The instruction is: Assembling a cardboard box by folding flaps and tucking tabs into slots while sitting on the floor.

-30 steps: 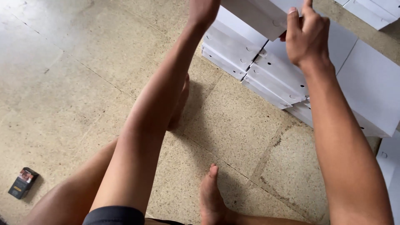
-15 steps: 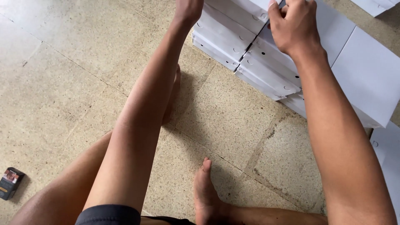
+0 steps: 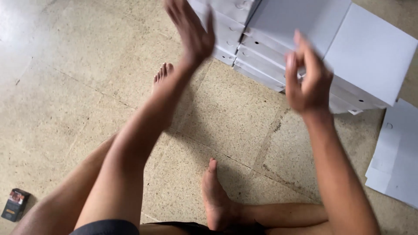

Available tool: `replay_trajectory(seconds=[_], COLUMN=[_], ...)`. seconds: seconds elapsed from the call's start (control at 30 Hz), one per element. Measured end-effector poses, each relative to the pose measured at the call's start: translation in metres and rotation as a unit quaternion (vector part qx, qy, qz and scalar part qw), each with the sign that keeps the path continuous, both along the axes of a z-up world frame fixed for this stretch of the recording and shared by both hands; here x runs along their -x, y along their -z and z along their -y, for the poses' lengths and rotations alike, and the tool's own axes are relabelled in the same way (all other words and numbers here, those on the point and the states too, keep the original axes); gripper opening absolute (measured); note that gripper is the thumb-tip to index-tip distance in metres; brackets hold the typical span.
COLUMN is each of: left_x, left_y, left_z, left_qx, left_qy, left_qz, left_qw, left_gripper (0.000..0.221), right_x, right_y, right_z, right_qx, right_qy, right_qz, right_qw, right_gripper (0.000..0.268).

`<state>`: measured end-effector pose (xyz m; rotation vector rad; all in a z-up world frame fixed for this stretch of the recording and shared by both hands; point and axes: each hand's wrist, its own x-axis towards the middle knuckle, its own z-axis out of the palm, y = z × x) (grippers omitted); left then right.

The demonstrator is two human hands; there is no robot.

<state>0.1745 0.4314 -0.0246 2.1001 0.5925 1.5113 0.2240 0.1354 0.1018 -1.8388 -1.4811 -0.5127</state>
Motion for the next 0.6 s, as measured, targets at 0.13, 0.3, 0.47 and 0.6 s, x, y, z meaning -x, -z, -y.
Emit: replay_trajectory(seconds=[0.13,0.3,0.47,0.6], left_x=[0.024,0.060,0.037,-0.012], left_y=[0.013,0.060,0.095,0.080], left_z=[0.197,0.387,0.460,0.508], left_qx=[-0.121,-0.079,-0.202,-0.238], left_qy=[0.262,0.538,0.532,0.543], left_qz=[-0.042,-0.415,-0.601,-0.566], left_qw=[0.956,0.730,0.561,0.573], left_gripper=[0.057,0.079,0.067,0.066], right_x=[0.027,0.011,-0.018,-0.001], right_y=[0.076,0.157,0.162,0.195], right_z=[0.132,0.337,0.469,0.482], right_qx=[0.069,0.297,0.275,0.168], right_qy=[0.136,0.332,0.570,0.583], right_qz=[-0.081,-0.256,-0.333,-0.134], right_qw=[0.985,0.858,0.699,0.783], right_gripper=[0.020,0.037,0.082,0.096])
